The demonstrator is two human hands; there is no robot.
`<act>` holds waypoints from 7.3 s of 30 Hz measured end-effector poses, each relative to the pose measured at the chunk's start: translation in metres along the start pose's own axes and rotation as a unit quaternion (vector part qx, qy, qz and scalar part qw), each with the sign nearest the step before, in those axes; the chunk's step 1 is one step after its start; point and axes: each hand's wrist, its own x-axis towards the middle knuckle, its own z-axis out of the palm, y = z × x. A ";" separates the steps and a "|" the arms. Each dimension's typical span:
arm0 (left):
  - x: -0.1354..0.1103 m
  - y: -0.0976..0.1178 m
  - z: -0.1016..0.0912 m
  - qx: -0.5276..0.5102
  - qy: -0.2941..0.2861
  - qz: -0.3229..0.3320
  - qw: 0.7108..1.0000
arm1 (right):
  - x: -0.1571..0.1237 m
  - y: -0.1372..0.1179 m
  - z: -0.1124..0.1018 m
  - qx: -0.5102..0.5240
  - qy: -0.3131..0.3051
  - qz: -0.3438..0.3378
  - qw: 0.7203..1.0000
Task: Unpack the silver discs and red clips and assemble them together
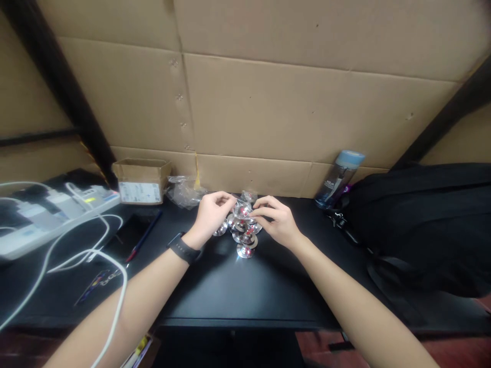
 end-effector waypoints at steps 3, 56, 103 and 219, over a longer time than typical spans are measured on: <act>0.002 -0.002 0.000 -0.044 0.006 -0.037 0.998 | 0.000 0.000 0.000 0.027 -0.008 0.012 1.000; -0.002 -0.007 0.004 -0.103 -0.101 -0.044 0.989 | 0.004 0.009 0.003 0.298 0.149 0.266 0.904; 0.023 -0.030 -0.027 0.012 -0.125 -0.134 0.983 | -0.013 0.100 -0.037 0.084 0.212 0.364 0.903; 0.007 -0.012 -0.024 0.488 -0.004 0.160 0.858 | 0.055 0.115 0.045 -0.140 -0.129 0.276 0.942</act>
